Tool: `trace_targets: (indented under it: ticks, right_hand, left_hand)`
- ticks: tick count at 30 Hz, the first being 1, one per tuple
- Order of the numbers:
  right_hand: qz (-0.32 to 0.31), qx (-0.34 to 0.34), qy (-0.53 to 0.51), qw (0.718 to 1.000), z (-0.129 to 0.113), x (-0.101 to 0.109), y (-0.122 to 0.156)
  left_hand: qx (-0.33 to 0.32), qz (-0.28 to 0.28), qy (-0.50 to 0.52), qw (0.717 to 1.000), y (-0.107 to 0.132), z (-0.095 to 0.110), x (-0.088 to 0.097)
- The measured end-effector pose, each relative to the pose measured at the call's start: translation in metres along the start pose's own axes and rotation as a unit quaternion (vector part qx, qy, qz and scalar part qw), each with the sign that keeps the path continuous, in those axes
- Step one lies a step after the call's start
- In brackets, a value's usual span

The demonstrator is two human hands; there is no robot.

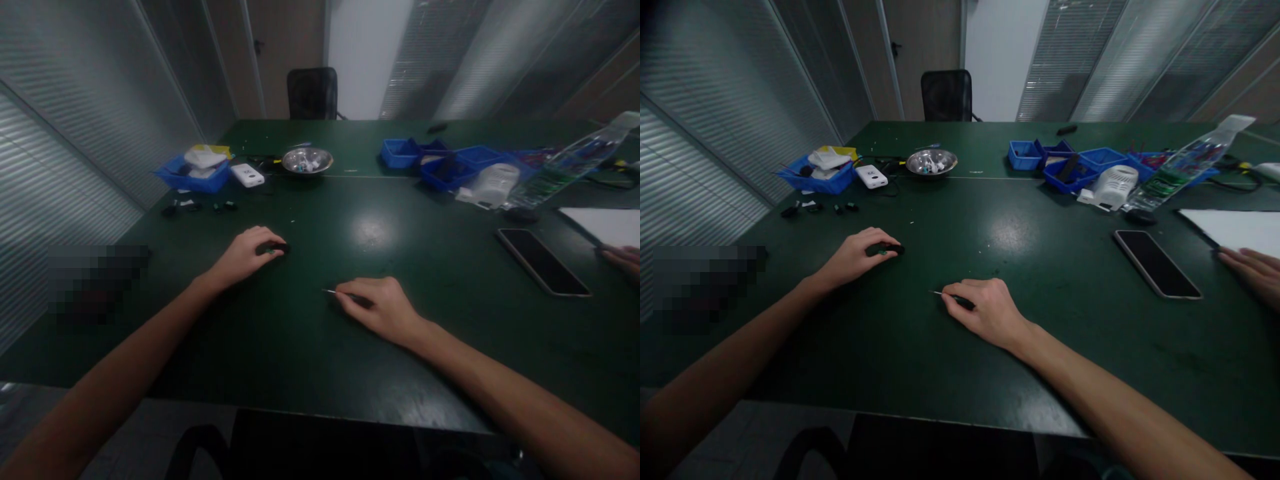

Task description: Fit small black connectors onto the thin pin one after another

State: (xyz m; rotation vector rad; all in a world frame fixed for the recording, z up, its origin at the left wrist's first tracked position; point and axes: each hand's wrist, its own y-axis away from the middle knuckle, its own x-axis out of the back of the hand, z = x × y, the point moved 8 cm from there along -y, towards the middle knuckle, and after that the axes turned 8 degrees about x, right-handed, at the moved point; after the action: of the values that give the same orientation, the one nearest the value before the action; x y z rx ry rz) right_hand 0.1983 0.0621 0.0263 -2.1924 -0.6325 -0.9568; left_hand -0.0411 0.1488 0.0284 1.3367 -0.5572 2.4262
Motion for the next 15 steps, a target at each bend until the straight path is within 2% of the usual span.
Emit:
trace_targets:
  ticks: [5, 10, 15]
  right_hand:
    - [-0.007, -0.005, -0.009, 1.000, 0.001, 0.000, 0.001]
    - [-0.007, -0.006, -0.005, 1.000, -0.001, 0.002, 0.000]
    - [-0.008, -0.003, -0.008, 1.000, -0.002, 0.002, 0.001]
  left_hand:
    - [0.073, 0.080, -0.046, 0.993, 0.001, -0.062, 0.034]
    - [0.166, 0.183, -0.098, 0.964, 0.013, -0.126, 0.066]
    - [0.239, 0.205, -0.105, 0.943, 0.025, -0.162, 0.079]
